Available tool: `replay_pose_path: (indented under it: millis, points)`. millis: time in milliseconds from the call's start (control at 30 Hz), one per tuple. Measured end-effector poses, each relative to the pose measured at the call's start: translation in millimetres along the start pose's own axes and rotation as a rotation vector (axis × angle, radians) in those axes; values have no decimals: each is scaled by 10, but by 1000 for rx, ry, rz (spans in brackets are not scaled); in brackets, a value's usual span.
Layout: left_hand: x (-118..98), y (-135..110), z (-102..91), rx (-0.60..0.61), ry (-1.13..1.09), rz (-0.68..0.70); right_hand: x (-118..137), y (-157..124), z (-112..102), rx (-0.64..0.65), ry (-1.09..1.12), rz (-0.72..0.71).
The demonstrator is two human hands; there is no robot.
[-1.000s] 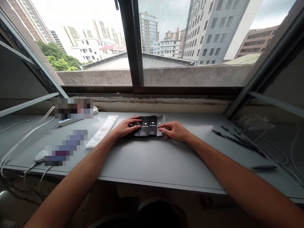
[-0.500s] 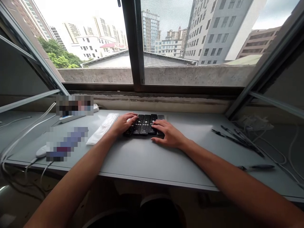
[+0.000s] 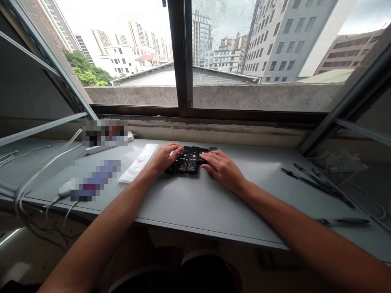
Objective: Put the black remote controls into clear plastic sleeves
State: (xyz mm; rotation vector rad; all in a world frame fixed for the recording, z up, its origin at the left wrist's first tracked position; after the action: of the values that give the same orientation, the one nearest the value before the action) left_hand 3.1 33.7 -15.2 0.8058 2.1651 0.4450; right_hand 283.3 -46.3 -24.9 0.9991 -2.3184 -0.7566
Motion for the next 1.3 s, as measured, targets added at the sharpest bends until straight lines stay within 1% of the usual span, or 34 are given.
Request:
replay_pose_path:
  millis: [67, 133, 233, 300, 400, 500, 567, 667, 733, 800, 867, 1000, 1067, 1133, 1200, 1233, 1300]
  points:
    - [-56, -11, 15, -9, 28, 43, 45, 12, -49, -70, -3, 17]
    - [-139, -26, 43, -6, 47, 85, 85, 11, -92, -130, 35, 69]
    - [-301, -60, 108, 11, 56, 122, 116, -13, -127, -199, 191, 211]
    - [-416, -85, 155, 1, 50, 104, 129, -32, -127, -233, 271, 244]
    - [-580, -95, 225, 17, -22, 81, 140, -43, -114, -268, 283, 192]
    - [-671, 0, 293, 79, -153, 17, 157, -35, -107, -285, 231, 103]
    - [-660, 145, 340, 86, -247, -87, 180, -25, -111, -285, 208, 56]
    - [-559, 422, 422, 7, -451, -302, 228, -9, -127, -287, 191, 15]
    - [-494, 569, 482, -13, -619, -399, 252, -1, -138, -297, 187, 5]
    - [-457, 647, 510, -44, -718, -403, 261, 2, -142, -307, 190, 6]
    - [-437, 653, 506, -74, -767, -372, 254, 0, -137, -322, 190, 17]
    - [-407, 560, 473, -81, -827, -342, 222, -9, -113, -330, 215, 69]
    - [-393, 509, 472, -80, -861, -352, 214, -9, -101, -300, 249, 82]
    - [-389, 469, 484, -81, -900, -366, 219, -5, -87, -242, 254, 37]
    - [-398, 441, 499, -71, -933, -388, 231, -2, -75, -185, 235, -39]
    - [-404, 431, 502, -63, -943, -404, 234, -2, -72, -172, 227, -65]
    - [-408, 416, 483, -34, -934, -429, 231, -3, -75, -181, 218, -69]
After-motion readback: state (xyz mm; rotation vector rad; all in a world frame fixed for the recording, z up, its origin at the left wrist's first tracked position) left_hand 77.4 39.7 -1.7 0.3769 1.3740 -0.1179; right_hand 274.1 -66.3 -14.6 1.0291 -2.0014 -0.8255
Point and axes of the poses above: each hand's wrist, its own y-axis towards the middle knuckle, its own z-axis out of the palm, x = y × z, the point moved 2 cm from there along y, towards the middle knuckle, and after that the axes turned 1 degree about -y, right-handed, at the moved point
